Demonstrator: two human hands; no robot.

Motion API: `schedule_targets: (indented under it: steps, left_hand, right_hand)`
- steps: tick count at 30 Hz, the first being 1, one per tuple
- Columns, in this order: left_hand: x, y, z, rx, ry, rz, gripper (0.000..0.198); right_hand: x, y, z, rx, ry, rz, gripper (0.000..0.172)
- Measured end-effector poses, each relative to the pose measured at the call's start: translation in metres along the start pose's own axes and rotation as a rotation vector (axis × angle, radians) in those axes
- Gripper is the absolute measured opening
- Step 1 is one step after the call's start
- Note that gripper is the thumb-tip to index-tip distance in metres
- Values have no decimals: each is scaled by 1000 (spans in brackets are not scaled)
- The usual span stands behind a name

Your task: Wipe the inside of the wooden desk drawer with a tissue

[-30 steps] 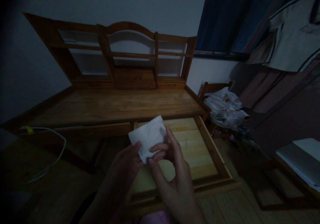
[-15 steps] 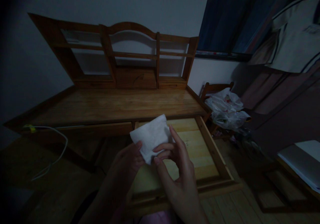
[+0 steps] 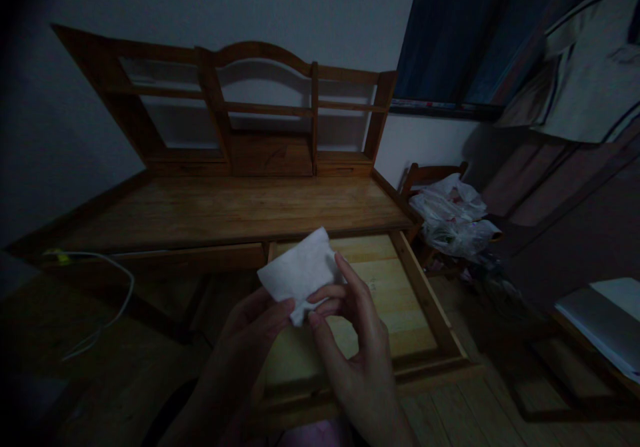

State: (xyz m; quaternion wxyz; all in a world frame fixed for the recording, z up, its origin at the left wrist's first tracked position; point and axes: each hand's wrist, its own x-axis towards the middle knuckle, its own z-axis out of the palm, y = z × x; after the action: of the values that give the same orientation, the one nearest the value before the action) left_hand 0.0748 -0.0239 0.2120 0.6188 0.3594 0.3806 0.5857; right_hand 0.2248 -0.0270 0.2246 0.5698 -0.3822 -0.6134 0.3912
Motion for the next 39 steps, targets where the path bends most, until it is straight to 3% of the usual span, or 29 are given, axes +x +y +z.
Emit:
schedule_targets:
  steps: [4, 9, 17, 28, 35, 39]
  left_hand:
    - [1, 3, 5, 71, -11, 33, 34]
    - [4, 6, 11, 136, 59, 32, 30]
    - [6, 2, 4, 226, 122, 21, 36]
    - [3, -2, 2, 258, 147, 66, 37]
    - [5, 9, 13, 239, 125, 114, 30]
    - [12, 8, 13, 224, 192, 114, 32]
  right_hand:
    - [-1, 1, 0, -28, -3, -8, 58]
    - [-1, 0, -1, -17, -9, 1, 58]
    - [-2, -2, -1, -17, -22, 18, 56]
    - [-1, 6, -2, -24, -27, -24, 56]
    - [-1, 6, -2, -24, -36, -8, 56]
    - [0, 7, 1, -9, -74, 6, 57]
